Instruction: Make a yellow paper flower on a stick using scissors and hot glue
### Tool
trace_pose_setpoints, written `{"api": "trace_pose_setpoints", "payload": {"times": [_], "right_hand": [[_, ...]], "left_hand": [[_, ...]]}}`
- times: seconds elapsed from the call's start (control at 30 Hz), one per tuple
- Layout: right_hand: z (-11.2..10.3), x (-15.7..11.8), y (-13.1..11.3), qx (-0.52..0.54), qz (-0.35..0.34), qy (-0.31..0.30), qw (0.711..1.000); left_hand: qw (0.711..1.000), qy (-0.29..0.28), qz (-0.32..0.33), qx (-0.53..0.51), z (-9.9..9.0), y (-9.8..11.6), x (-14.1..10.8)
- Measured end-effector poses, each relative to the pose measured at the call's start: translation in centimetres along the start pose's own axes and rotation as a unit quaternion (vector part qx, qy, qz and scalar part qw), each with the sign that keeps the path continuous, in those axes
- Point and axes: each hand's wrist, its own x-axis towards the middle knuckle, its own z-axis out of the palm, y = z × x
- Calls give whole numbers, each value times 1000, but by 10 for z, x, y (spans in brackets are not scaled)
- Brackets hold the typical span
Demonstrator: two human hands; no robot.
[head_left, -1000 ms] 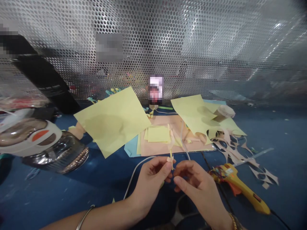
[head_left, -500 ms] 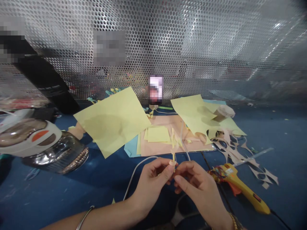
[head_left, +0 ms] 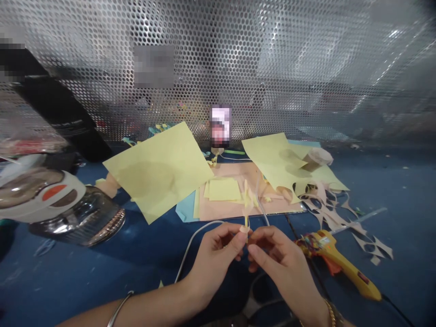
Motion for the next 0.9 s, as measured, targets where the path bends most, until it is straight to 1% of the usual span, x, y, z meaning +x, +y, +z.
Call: {"api": "trace_pose_setpoints", "payload": {"times": [0.13,0.27,0.57,0.73,0.9], "right_hand": [[-1,0,3,20,12,-4,1000],[-1,0,4,33,16,-8,999],[0,2,3,64,29,-9,998],[-1,2,3,62,33,-4,998],[-1,2,4,62,44,-2,997]], "left_hand": [[1000,7,-5,-14,1,-1,0],[1000,-1,-5,-29,1,-2,1],[999,-22,-14,-23,0,-2,0],[999,-36,-17,-19,-1,-2,1],[998,-39,-24,-42,-3,-5,2]]}}
